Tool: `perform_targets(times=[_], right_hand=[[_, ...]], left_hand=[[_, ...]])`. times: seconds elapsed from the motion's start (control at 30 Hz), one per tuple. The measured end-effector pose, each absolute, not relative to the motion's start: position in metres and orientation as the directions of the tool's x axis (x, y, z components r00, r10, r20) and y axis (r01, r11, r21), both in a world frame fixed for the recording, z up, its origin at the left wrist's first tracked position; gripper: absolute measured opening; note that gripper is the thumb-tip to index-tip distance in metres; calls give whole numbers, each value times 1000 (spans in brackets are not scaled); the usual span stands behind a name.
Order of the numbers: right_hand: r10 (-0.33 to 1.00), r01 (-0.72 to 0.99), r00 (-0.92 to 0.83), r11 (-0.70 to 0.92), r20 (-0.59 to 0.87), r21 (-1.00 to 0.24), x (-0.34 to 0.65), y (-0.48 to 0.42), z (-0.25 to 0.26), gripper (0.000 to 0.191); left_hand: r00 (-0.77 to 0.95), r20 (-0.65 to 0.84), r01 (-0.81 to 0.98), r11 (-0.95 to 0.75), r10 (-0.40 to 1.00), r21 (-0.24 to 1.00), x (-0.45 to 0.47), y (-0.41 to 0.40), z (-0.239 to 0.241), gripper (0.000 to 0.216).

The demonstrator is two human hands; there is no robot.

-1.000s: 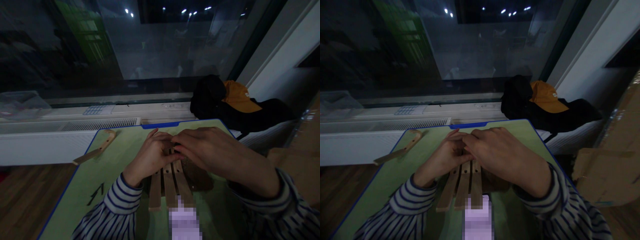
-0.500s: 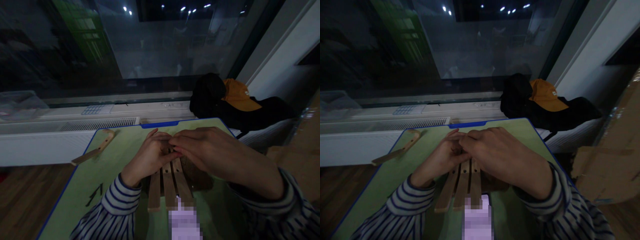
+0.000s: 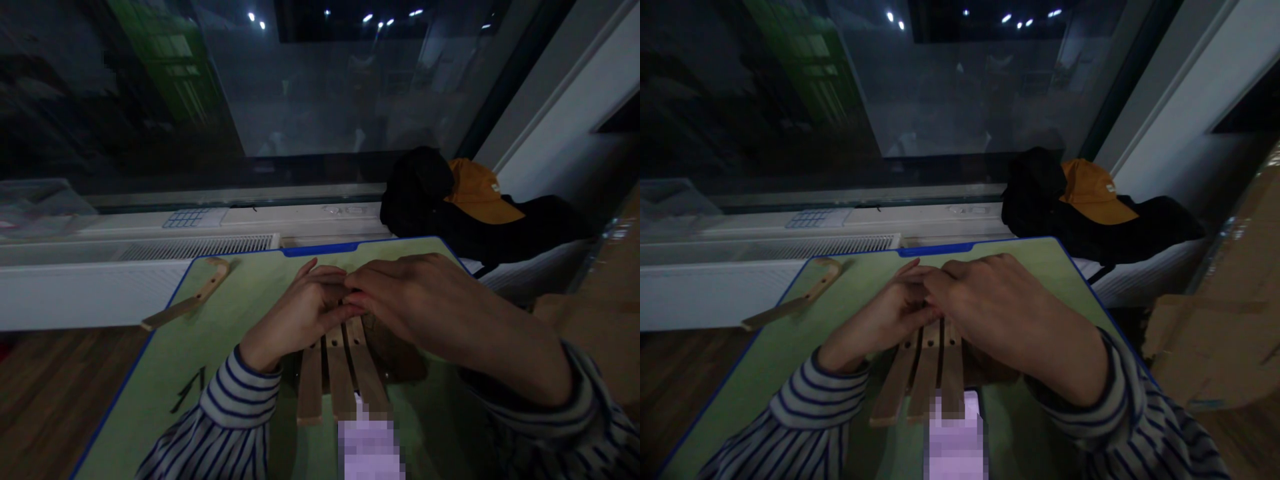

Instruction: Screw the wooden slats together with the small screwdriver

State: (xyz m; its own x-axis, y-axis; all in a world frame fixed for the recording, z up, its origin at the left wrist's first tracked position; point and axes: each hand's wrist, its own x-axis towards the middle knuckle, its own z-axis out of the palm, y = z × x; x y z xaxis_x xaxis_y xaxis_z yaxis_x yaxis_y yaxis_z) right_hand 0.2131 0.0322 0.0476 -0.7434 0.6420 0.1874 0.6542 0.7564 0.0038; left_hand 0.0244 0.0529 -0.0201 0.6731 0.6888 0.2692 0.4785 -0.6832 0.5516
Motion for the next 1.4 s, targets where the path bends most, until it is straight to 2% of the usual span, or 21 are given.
perform_targets(times=[0.13, 0.3, 0.5, 0.63, 0.83, 0.97, 1.23, 1.4], right_hand=[[658, 674, -729, 738, 189, 28, 214, 31, 47, 11], [647, 666, -734, 746, 209, 30, 214, 31, 47, 14], [653, 674, -729, 737, 206, 48, 212, 32, 47, 14], [654, 675, -729, 736, 203, 52, 213, 32, 46, 13], [667, 673, -726, 739, 171, -24, 215, 30, 50, 28], [637, 642, -750, 766, 178, -34, 217, 32, 51, 32], [637, 636, -757, 770, 146, -61, 216, 33, 49, 23], [647, 648, -751, 760, 135, -37, 215, 31, 51, 19]], left_hand=[[662, 275, 506, -687, 697, 522, 26, 50, -17, 15], [620, 353, 543, -708, 700, 451, 29, 50, -18, 15], [572, 405, 573, -701, 713, 424, 32, 51, -19, 14], [581, 400, 556, -705, 709, 440, 32, 50, -19, 10], [584, 387, 544, -698, 714, 466, 31, 51, -22, 11], [591, 365, 547, -690, 719, 474, 30, 52, -23, 12], [607, 346, 532, -689, 716, 492, 28, 52, -21, 14], [613, 338, 520, -687, 714, 508, 28, 52, -21, 11]])
